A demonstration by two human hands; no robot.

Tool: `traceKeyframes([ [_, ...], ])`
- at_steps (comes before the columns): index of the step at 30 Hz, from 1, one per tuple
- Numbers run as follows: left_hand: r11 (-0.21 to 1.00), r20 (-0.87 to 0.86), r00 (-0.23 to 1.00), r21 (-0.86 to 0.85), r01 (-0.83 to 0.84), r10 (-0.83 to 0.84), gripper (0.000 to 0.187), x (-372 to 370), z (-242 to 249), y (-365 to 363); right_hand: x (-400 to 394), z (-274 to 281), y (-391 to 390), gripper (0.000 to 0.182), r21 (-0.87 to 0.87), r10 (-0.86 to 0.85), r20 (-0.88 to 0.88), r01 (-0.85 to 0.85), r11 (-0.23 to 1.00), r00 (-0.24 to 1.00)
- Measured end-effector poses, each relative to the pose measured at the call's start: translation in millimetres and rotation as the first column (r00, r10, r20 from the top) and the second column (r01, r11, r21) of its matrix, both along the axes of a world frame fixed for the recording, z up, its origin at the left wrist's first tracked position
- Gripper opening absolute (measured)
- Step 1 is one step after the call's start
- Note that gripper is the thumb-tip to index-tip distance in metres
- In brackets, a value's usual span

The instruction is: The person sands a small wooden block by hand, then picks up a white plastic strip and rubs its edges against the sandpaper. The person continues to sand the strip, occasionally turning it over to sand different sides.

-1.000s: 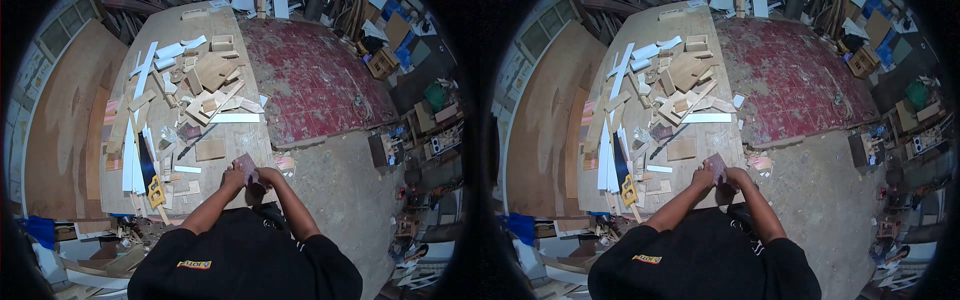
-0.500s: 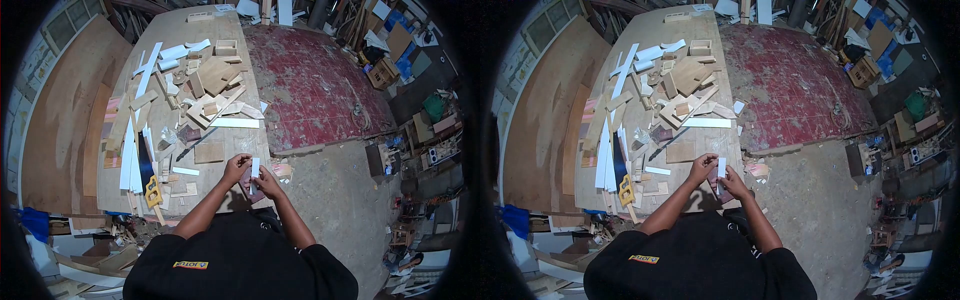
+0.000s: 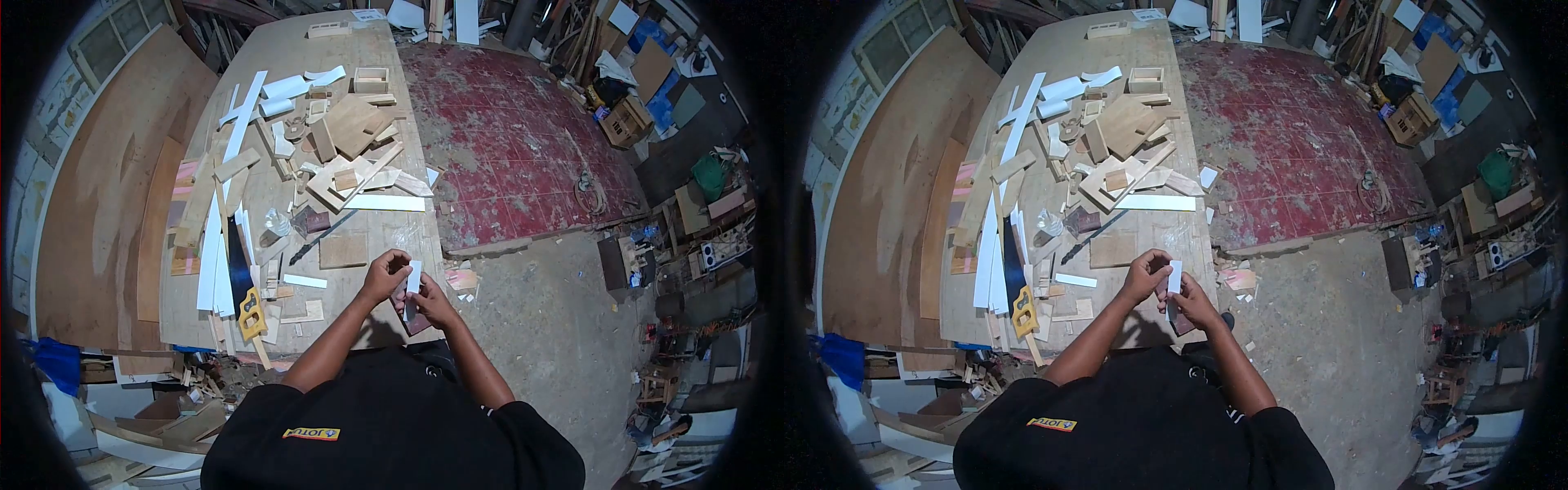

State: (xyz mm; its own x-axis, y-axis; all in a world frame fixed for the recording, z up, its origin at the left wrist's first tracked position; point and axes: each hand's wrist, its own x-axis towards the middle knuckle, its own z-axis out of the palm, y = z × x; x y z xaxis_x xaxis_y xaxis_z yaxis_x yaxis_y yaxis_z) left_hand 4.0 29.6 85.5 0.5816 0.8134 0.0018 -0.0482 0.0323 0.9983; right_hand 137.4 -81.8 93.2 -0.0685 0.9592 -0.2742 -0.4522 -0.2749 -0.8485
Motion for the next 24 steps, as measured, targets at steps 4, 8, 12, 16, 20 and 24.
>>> traceKeyframes([
  [4,0.998,-0.035,0.999,0.052,0.033,-0.031,0.024,-3,11,-2,0,1,0,0.041,0.032,0.009,0.054,-0.011,0.999,0.998],
  [8,0.999,0.033,0.999,0.034,-0.009,0.008,0.026,-5,3,0,-1,10,0,0.042,0.030,-0.004,0.086,0.002,1.000,0.996],
  [12,0.995,0.060,0.994,0.036,-0.090,0.088,0.023,-4,19,-4,-2,18,1,0.041,0.015,-0.002,0.071,0.001,1.000,0.998],
  [16,0.998,0.004,0.999,0.050,-0.033,0.032,0.025,-8,15,0,-4,21,1,0.042,0.025,0.005,0.036,-0.006,1.000,0.999],
  [20,0.998,0.079,0.995,0.018,-0.068,0.067,0.025,-8,11,0,-4,22,2,0.041,0.030,0.023,0.001,-0.023,0.999,1.000],
  [24,0.998,0.037,0.998,0.023,-0.054,0.054,0.021,-7,17,-1,-6,22,1,0.040,0.015,0.024,0.013,-0.025,1.000,1.000],
])
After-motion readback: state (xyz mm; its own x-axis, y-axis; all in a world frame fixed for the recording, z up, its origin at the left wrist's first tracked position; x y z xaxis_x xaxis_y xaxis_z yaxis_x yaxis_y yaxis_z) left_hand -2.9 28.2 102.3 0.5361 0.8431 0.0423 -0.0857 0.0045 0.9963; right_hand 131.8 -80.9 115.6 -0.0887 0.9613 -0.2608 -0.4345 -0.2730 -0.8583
